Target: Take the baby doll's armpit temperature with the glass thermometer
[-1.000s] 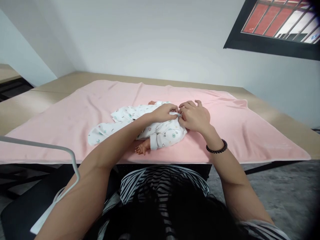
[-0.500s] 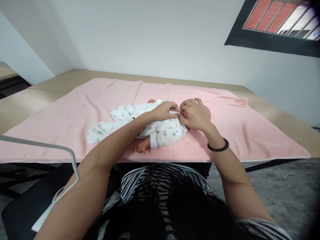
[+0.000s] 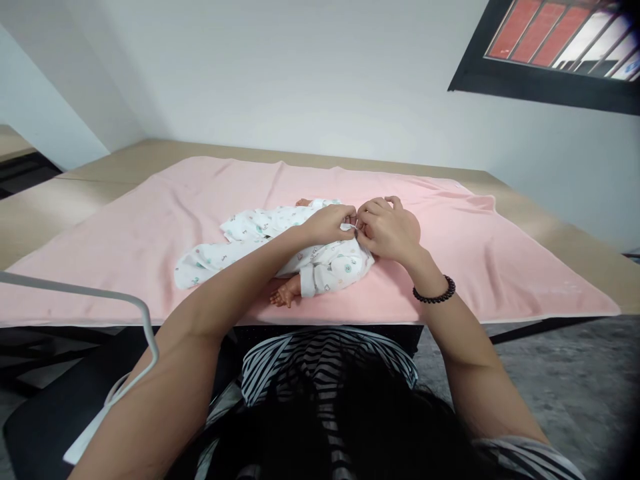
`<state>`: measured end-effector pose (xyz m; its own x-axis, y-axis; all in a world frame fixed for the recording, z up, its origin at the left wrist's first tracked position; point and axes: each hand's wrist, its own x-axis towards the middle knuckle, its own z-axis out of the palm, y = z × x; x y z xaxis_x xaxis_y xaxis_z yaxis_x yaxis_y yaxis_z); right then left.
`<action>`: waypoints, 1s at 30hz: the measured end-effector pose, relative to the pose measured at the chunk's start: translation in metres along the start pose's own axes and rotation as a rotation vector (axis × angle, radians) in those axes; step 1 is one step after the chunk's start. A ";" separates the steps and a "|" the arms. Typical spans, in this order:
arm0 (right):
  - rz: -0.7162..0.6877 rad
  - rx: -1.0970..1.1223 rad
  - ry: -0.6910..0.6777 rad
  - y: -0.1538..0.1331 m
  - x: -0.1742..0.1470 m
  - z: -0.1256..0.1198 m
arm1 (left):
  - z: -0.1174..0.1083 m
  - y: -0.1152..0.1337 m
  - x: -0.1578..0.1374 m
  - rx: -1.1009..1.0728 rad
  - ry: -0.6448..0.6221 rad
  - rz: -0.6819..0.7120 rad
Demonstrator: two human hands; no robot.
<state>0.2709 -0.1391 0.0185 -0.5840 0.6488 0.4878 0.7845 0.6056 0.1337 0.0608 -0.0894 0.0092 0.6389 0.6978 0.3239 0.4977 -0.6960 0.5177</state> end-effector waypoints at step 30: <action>-0.161 -0.059 -0.091 -0.001 0.001 -0.003 | -0.052 -0.006 -0.007 -0.236 -0.241 -0.116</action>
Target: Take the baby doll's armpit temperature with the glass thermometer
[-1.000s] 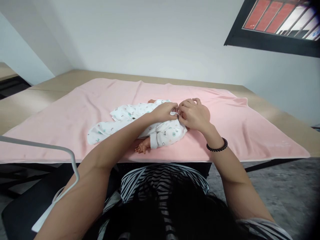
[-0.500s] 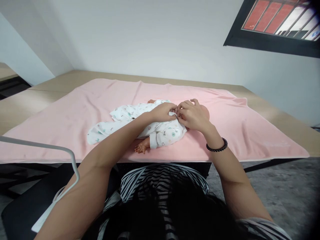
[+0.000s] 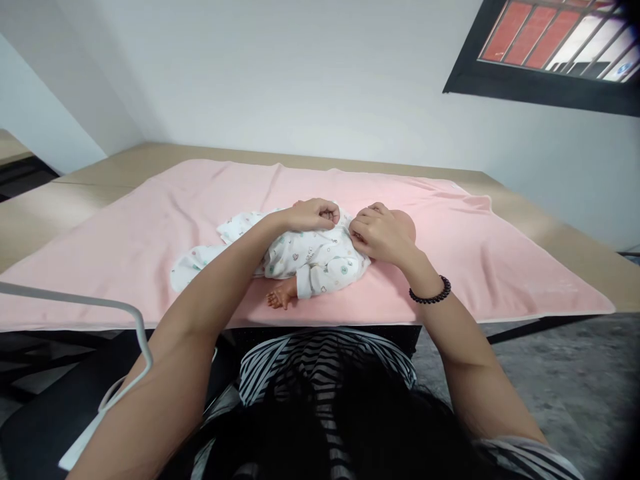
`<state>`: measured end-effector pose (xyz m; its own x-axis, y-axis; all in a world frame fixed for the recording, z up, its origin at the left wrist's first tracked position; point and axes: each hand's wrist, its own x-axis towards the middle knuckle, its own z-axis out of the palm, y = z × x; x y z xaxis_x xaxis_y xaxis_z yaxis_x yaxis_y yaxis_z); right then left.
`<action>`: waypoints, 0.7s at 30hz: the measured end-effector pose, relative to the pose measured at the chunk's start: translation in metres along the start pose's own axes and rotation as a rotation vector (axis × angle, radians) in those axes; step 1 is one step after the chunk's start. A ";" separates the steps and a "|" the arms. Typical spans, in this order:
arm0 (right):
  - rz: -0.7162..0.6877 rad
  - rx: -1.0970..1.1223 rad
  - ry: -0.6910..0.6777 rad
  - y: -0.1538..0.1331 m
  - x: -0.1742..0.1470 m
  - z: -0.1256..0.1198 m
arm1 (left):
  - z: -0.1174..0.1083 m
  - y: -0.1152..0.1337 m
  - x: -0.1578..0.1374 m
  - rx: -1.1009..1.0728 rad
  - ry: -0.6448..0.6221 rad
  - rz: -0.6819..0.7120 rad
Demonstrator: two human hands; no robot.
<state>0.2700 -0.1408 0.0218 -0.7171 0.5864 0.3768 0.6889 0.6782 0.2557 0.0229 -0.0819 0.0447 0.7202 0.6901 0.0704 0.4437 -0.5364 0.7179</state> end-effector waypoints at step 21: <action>0.076 -0.053 -0.027 -0.002 0.002 0.004 | -0.020 -0.021 -0.008 -0.131 -0.071 0.019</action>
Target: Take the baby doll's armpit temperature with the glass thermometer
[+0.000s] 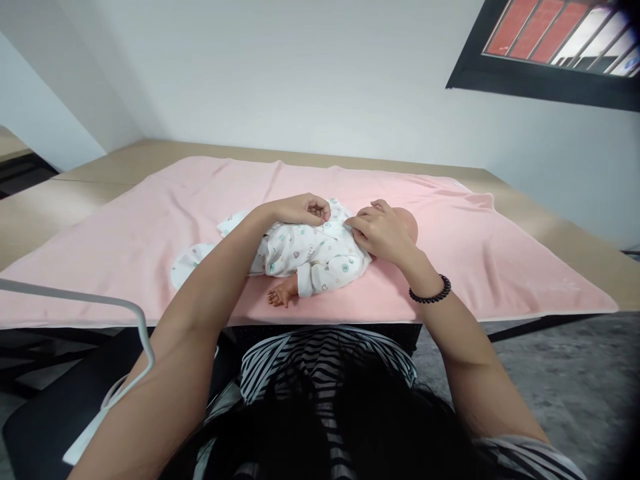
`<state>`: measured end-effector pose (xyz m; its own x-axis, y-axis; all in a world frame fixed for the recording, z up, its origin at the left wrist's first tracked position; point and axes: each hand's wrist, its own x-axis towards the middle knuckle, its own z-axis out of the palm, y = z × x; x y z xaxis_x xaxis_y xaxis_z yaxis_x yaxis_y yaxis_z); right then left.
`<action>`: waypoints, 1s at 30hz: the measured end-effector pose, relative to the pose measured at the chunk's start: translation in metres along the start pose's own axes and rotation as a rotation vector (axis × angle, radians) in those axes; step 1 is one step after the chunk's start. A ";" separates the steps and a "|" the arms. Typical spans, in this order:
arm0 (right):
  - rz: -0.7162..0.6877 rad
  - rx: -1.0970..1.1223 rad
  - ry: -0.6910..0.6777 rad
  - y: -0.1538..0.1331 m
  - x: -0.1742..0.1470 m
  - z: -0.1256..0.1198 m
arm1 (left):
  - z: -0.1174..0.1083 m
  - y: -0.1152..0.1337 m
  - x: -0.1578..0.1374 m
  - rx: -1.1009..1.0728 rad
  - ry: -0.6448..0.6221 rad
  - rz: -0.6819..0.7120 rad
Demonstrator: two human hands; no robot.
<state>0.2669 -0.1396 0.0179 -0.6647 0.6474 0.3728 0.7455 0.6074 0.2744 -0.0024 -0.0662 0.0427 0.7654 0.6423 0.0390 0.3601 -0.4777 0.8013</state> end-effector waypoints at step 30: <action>-0.046 0.053 0.101 0.003 -0.002 0.009 | 0.006 -0.009 0.005 0.044 0.024 0.018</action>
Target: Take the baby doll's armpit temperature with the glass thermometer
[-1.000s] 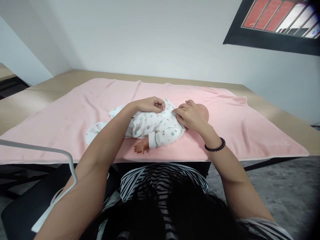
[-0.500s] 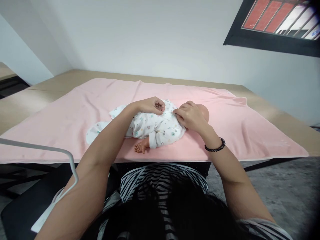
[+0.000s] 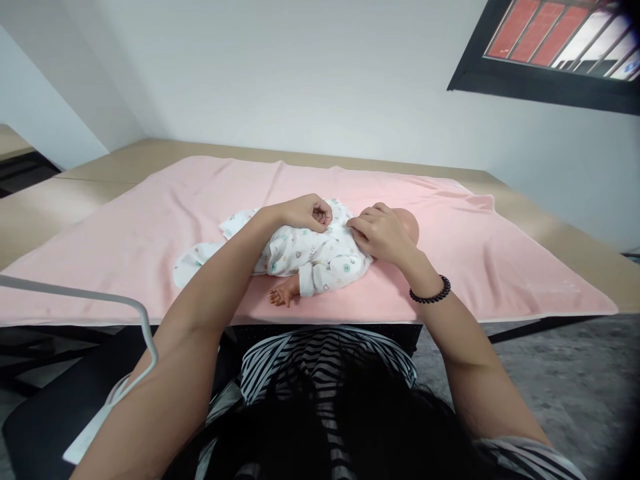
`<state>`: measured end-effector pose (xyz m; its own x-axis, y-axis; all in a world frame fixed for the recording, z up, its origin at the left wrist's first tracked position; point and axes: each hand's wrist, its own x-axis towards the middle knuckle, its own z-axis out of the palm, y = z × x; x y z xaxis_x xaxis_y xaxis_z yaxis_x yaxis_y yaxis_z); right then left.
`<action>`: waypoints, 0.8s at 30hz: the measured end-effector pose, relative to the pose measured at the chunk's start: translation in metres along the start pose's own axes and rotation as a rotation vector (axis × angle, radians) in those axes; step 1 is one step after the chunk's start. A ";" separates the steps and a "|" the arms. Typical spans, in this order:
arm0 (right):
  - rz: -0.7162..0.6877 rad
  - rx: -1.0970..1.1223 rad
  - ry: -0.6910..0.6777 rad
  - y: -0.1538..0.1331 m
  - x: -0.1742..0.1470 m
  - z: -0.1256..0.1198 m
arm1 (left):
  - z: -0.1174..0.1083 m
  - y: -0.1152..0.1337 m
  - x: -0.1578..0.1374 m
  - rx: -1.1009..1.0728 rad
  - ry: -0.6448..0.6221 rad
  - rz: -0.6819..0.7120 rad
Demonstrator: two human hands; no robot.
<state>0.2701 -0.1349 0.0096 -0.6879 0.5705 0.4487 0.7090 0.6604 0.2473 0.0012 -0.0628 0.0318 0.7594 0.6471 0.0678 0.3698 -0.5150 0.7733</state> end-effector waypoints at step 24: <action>-0.032 0.030 0.049 0.005 0.000 0.006 | -0.002 0.001 0.003 0.115 -0.030 -0.075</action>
<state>0.2727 -0.1288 0.0050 -0.7010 0.5250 0.4826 0.6815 0.6925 0.2366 0.0029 -0.0606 0.0340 0.7423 0.6700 -0.0077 0.4838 -0.5279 0.6981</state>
